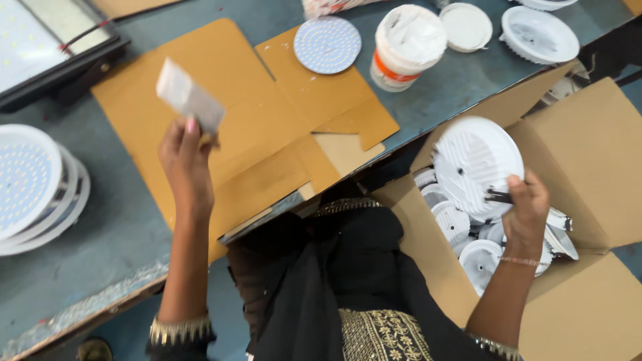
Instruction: The person applies a white paste to the interior of white circular LED light housings using a small spatula, then places a circular LED panel into each housing. The person repeats this process for multiple units, stacking the completed assemblies on the table.
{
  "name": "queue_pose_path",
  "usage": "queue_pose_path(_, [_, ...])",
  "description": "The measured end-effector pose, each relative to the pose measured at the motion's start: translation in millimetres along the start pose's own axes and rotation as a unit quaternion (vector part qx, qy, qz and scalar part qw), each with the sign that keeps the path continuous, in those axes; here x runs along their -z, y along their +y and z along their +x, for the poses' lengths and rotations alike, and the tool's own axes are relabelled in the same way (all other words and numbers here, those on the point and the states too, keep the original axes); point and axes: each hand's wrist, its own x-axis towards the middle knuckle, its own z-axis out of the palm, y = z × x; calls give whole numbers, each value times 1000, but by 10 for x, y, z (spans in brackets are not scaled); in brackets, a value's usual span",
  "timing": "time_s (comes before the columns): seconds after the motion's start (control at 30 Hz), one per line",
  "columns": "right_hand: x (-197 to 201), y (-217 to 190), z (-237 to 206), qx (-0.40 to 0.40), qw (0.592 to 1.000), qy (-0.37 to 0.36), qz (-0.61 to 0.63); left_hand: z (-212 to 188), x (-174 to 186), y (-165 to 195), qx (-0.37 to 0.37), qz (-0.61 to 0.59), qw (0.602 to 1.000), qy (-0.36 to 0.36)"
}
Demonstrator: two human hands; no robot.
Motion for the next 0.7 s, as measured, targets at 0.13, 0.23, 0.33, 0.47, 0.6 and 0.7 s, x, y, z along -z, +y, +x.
queue_pose_path(0.13, [-1249, -611, -10, 116, 968, -209, -79, 515, -10, -12, -65, -14, 997, -48])
queue_pose_path(0.23, [-2349, -832, -67, 355, 829, -323, -286, 827, -73, -209, -98, -32, 993, -50])
queue_pose_path(0.33, [-3099, -970, -139, 380, 778, -399, -301, 880, -51, -439, -104, -6, 994, -43])
queue_pose_path(0.47, [-3384, -1080, -89, 305, 819, -426, -235, 874, -20, -566, -83, 24, 992, -89])
queue_pose_path(0.6, [-3473, -1083, 114, 137, 913, -384, 3, 678, -292, -655, -88, 112, 977, -159])
queue_pose_path(0.7, [-3623, -984, 149, -5, 941, -314, 124, 535, -444, -663, -68, 203, 957, -198])
